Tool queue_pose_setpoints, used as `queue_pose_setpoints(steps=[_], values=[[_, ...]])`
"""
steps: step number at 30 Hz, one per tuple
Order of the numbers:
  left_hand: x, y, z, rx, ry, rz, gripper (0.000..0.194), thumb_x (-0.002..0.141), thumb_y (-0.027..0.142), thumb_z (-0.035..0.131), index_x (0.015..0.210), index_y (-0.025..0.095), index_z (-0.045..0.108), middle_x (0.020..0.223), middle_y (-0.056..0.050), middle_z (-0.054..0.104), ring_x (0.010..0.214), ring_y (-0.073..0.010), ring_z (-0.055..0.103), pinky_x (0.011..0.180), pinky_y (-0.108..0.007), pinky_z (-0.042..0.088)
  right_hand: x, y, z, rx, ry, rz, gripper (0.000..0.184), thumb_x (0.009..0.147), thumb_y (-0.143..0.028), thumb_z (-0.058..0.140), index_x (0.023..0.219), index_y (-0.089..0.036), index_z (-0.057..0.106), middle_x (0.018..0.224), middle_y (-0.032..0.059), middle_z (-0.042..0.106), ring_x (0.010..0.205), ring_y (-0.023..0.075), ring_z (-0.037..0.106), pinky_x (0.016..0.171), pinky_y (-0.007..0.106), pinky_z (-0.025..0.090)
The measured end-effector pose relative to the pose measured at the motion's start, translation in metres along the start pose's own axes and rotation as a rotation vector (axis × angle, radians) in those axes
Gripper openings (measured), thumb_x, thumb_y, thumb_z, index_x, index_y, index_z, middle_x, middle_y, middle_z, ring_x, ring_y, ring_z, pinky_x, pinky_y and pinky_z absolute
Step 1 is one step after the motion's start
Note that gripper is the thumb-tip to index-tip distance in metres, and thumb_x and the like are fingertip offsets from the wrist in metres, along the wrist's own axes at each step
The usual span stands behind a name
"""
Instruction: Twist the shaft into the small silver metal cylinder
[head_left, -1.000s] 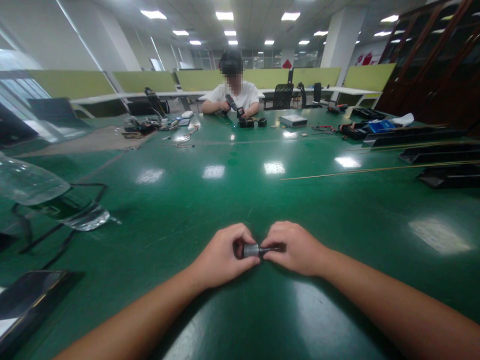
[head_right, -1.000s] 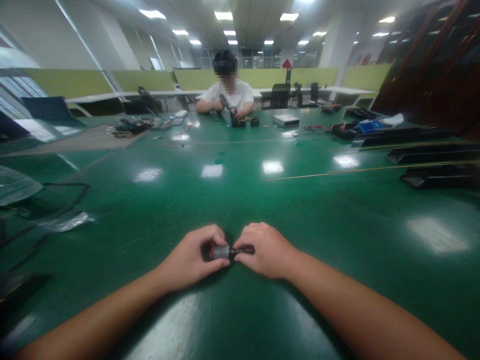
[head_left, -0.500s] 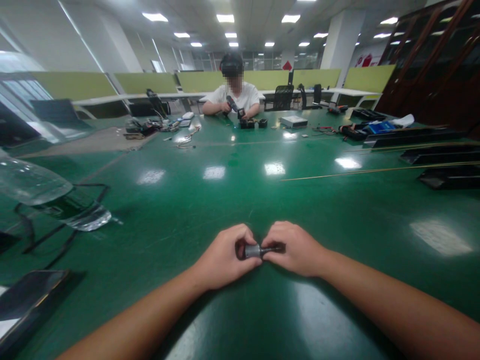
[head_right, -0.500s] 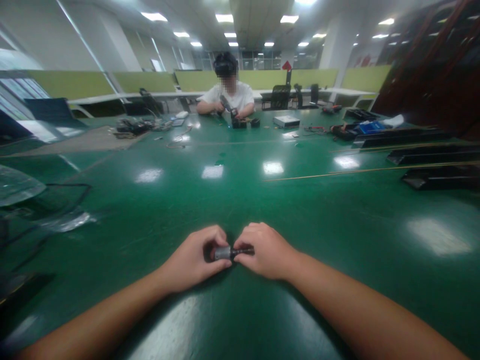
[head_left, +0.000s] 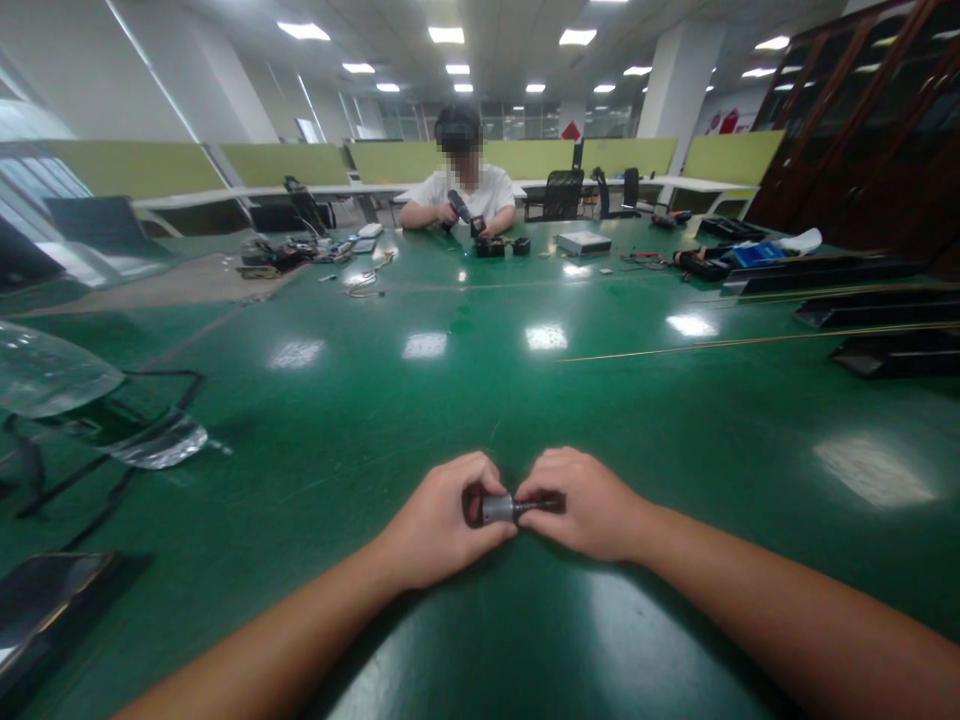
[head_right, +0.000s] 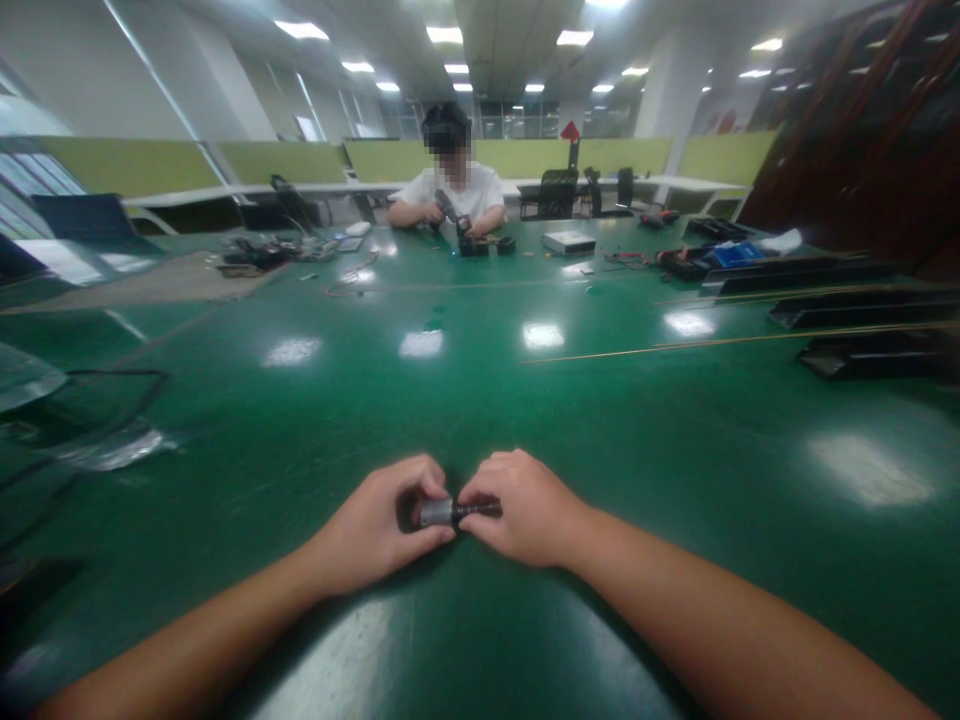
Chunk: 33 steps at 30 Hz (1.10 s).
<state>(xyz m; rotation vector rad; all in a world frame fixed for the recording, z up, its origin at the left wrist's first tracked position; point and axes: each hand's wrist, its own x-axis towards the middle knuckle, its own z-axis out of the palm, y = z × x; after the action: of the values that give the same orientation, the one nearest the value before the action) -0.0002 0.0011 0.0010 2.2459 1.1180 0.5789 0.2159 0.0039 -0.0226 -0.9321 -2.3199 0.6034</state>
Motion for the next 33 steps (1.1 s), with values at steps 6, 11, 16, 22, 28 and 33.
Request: queue_pose_setpoints(steps=[6, 11, 16, 22, 28, 33], values=[[0.0008, -0.0003, 0.0008, 0.001, 0.002, -0.005, 0.019, 0.071, 0.02, 0.07, 0.079, 0.018, 0.052, 0.077, 0.0, 0.056, 0.069, -0.015, 0.052, 0.064, -0.025, 0.04, 0.0, 0.0002, 0.001, 0.001, -0.009, 0.01, 0.011, 0.079, -0.025, 0.07, 0.089, -0.02, 0.071, 0.08, 0.002, 0.069, 0.077, 0.0162, 0.058, 0.074, 0.03, 0.04], [0.0005, 0.0006, 0.0006, 0.007, 0.002, -0.012, 0.02, 0.071, 0.02, 0.07, 0.079, 0.018, 0.052, 0.077, 0.0, 0.056, 0.07, -0.015, 0.052, 0.065, -0.025, 0.04, -0.0002, 0.0002, 0.0021, 0.007, 0.008, 0.012, 0.009, 0.079, -0.024, 0.07, 0.088, -0.02, 0.071, 0.079, 0.0022, 0.068, 0.078, 0.0164, 0.059, 0.074, 0.03, 0.041], [0.0, 0.0006, -0.0002, 0.008, 0.005, -0.006, 0.02, 0.072, 0.02, 0.07, 0.08, 0.018, 0.052, 0.079, 0.0, 0.056, 0.071, -0.0154, 0.053, 0.065, -0.026, 0.04, 0.0001, -0.0001, 0.0026, 0.001, 0.008, 0.01, 0.009, 0.079, -0.023, 0.069, 0.088, -0.02, 0.071, 0.08, 0.0025, 0.069, 0.078, 0.0166, 0.059, 0.075, 0.03, 0.041], [0.0, -0.0003, -0.0014, 0.009, -0.009, 0.006, 0.019, 0.073, 0.019, 0.069, 0.081, 0.018, 0.052, 0.08, 0.0, 0.056, 0.072, -0.0151, 0.053, 0.065, -0.025, 0.04, 0.0011, -0.0013, 0.0004, -0.012, 0.007, 0.008, 0.011, 0.079, -0.025, 0.069, 0.089, -0.02, 0.071, 0.08, 0.0019, 0.069, 0.078, 0.0162, 0.059, 0.075, 0.03, 0.041], [-0.0007, -0.0021, -0.0005, 0.024, -0.012, 0.039, 0.019, 0.075, 0.019, 0.068, 0.083, 0.018, 0.051, 0.081, 0.0, 0.055, 0.072, -0.0145, 0.052, 0.064, -0.025, 0.039, 0.0005, -0.0021, -0.0009, -0.029, -0.001, -0.003, 0.01, 0.08, -0.025, 0.068, 0.088, -0.02, 0.071, 0.08, 0.0016, 0.069, 0.078, 0.0164, 0.058, 0.075, 0.03, 0.04], [-0.0004, -0.0041, 0.0013, 0.015, -0.001, 0.051, 0.02, 0.075, 0.02, 0.069, 0.083, 0.018, 0.052, 0.081, 0.0, 0.055, 0.07, -0.0141, 0.051, 0.063, -0.025, 0.038, 0.0003, -0.0015, 0.0005, -0.037, -0.013, 0.001, 0.011, 0.08, -0.025, 0.067, 0.089, -0.02, 0.071, 0.081, 0.0023, 0.07, 0.08, 0.017, 0.059, 0.077, 0.03, 0.041]])
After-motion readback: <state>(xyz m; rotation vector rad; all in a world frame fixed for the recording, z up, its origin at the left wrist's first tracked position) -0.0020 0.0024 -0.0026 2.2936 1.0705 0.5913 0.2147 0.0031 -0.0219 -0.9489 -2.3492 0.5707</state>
